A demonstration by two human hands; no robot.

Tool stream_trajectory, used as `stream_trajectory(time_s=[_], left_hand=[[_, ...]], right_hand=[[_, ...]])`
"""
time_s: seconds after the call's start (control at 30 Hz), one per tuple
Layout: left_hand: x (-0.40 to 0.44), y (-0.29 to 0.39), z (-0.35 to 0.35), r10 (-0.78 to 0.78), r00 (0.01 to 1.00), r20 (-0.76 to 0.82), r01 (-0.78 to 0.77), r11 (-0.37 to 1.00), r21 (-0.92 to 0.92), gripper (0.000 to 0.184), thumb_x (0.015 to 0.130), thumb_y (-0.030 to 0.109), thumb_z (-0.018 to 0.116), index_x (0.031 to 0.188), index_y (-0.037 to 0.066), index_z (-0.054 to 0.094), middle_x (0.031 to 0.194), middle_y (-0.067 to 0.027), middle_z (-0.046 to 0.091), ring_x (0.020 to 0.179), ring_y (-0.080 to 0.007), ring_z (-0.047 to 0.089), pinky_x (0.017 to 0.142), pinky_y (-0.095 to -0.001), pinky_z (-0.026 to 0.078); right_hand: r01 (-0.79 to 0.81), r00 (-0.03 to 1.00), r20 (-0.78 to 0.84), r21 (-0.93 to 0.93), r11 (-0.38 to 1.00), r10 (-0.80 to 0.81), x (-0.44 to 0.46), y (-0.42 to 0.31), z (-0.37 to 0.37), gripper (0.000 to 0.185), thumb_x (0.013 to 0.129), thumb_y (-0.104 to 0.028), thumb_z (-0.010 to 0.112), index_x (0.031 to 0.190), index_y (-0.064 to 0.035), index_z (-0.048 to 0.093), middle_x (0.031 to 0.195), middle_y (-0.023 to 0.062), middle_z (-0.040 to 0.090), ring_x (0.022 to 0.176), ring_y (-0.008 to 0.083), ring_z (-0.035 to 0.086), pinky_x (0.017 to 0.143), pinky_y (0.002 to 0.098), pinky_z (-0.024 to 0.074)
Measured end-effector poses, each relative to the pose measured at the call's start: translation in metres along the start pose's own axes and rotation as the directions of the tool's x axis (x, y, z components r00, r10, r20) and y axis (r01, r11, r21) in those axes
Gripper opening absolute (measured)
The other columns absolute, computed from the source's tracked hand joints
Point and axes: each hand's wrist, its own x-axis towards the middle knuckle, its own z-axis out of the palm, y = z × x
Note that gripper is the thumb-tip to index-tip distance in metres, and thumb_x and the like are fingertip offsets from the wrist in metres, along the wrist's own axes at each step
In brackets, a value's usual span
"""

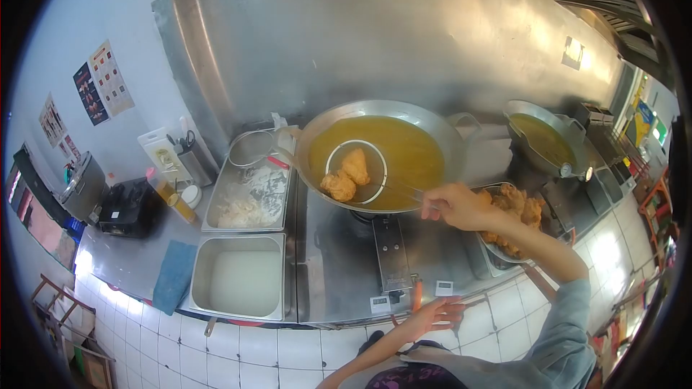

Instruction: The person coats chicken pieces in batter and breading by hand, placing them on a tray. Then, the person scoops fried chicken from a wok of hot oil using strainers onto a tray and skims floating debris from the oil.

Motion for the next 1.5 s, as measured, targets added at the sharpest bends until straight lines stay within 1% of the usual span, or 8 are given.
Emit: stream_trajectory(time_s=[0.33, 0.8, 1.07, 1.13, 1.37, 1.43, 1.47, 1.5], left_hand=[[0.005, -0.003, 0.004, -0.038, 0.998, -0.046, 0.036, 0.998, -0.047, 0.047, 0.099, 0.039, 0.031, 0.138, 0.014, 0.037, 0.134, -0.0069, 0.049, 0.12, -0.0218, 0.05, 0.101, -0.0358, 0.039], [0.011, -0.008, 0.004, -0.049, 0.996, -0.074, 0.045, 0.998, -0.051, 0.046, 0.099, 0.037, 0.031, 0.138, 0.013, 0.037, 0.133, -0.0065, 0.05, 0.119, -0.0212, 0.05, 0.1, -0.036, 0.04], [0.016, -0.012, 0.002, -0.039, 0.985, -0.167, 0.025, 0.996, -0.087, 0.044, 0.097, 0.034, 0.037, 0.135, 0.011, 0.041, 0.131, -0.0072, 0.051, 0.118, -0.0206, 0.051, 0.1, -0.0358, 0.039], [0.017, -0.014, 0.002, -0.034, 0.984, -0.177, 0.016, 0.994, -0.104, 0.043, 0.097, 0.034, 0.038, 0.134, 0.011, 0.042, 0.131, -0.0073, 0.051, 0.117, -0.0207, 0.051, 0.1, -0.0359, 0.039], [0.019, -0.019, 0.0, -0.004, 0.977, -0.213, -0.033, 0.985, -0.172, 0.041, 0.096, 0.03, 0.041, 0.132, 0.011, 0.043, 0.129, -0.0076, 0.052, 0.116, -0.0223, 0.052, 0.099, -0.0368, 0.041], [0.019, -0.021, -0.001, -0.004, 0.977, -0.214, -0.034, 0.984, -0.173, 0.04, 0.096, 0.03, 0.041, 0.132, 0.011, 0.043, 0.129, -0.0075, 0.052, 0.116, -0.0223, 0.052, 0.099, -0.0368, 0.041], [0.02, -0.021, -0.001, 0.004, 0.976, -0.218, -0.044, 0.983, -0.176, 0.04, 0.096, 0.029, 0.041, 0.132, 0.011, 0.043, 0.129, -0.0074, 0.052, 0.115, -0.0222, 0.053, 0.099, -0.0368, 0.041], [0.021, -0.022, -0.001, 0.0, 0.977, -0.212, -0.038, 0.984, -0.175, 0.04, 0.096, 0.029, 0.041, 0.132, 0.011, 0.043, 0.129, -0.0074, 0.052, 0.115, -0.0222, 0.053, 0.099, -0.0368, 0.041]], right_hand=[[0.094, 0.995, -0.041, -0.041, 0.995, -0.095, -0.019, 0.001, 0.012, 0.023, 0.072, 0.01, 0.042, 0.079, -0.0011, 0.061, 0.074, 0.0118, 0.062, 0.071, 0.0239, 0.06, 0.066, 0.0351, 0.0477], [0.035, 0.999, -0.032, -0.05, 0.998, -0.037, -0.039, -0.01, 0.006, 0.024, 0.071, 0.01, 0.042, 0.079, -0.0011, 0.061, 0.077, 0.0141, 0.062, 0.076, 0.0277, 0.06, 0.069, 0.0371, 0.0475], [0.054, 0.997, -0.056, -0.085, 0.995, -0.059, -0.046, -0.017, 0.012, 0.022, 0.07, 0.011, 0.043, 0.079, 0.0012, 0.06, 0.076, 0.0178, 0.062, 0.073, 0.0324, 0.06, 0.067, 0.0396, 0.047], [0.038, 0.998, -0.039, -0.086, 0.996, -0.042, -0.047, -0.017, 0.013, 0.024, 0.069, 0.012, 0.044, 0.079, -0.002, 0.06, 0.077, 0.0158, 0.061, 0.078, 0.031, 0.061, 0.07, 0.0387, 0.0477], [0.052, 0.997, -0.054, 0.008, 0.999, -0.052, -0.042, -0.003, 0.008, 0.025, 0.07, 0.011, 0.044, 0.081, -0.0019, 0.062, 0.075, 0.0144, 0.061, 0.074, 0.0281, 0.062, 0.067, 0.0357, 0.0476], [0.045, 0.99, -0.134, 0.073, 0.996, -0.035, -0.041, 0.001, 0.001, 0.025, 0.074, 0.009, 0.04, 0.076, -0.0019, 0.062, 0.068, 0.0106, 0.059, 0.061, 0.0195, 0.057, 0.056, 0.0322, 0.0443], [0.039, 0.99, -0.14, 0.07, 0.997, -0.028, -0.042, -0.001, -0.005, 0.025, 0.074, 0.009, 0.04, 0.076, -0.0019, 0.062, 0.068, 0.0106, 0.059, 0.061, 0.0195, 0.057, 0.056, 0.0322, 0.0443], [-0.115, 0.988, -0.08, 0.184, 0.976, 0.132, -0.043, -0.006, -0.011, 0.026, 0.076, 0.01, 0.039, 0.078, -0.0013, 0.062, 0.068, 0.0099, 0.058, 0.055, 0.0156, 0.052, 0.05, 0.03, 0.0402]])
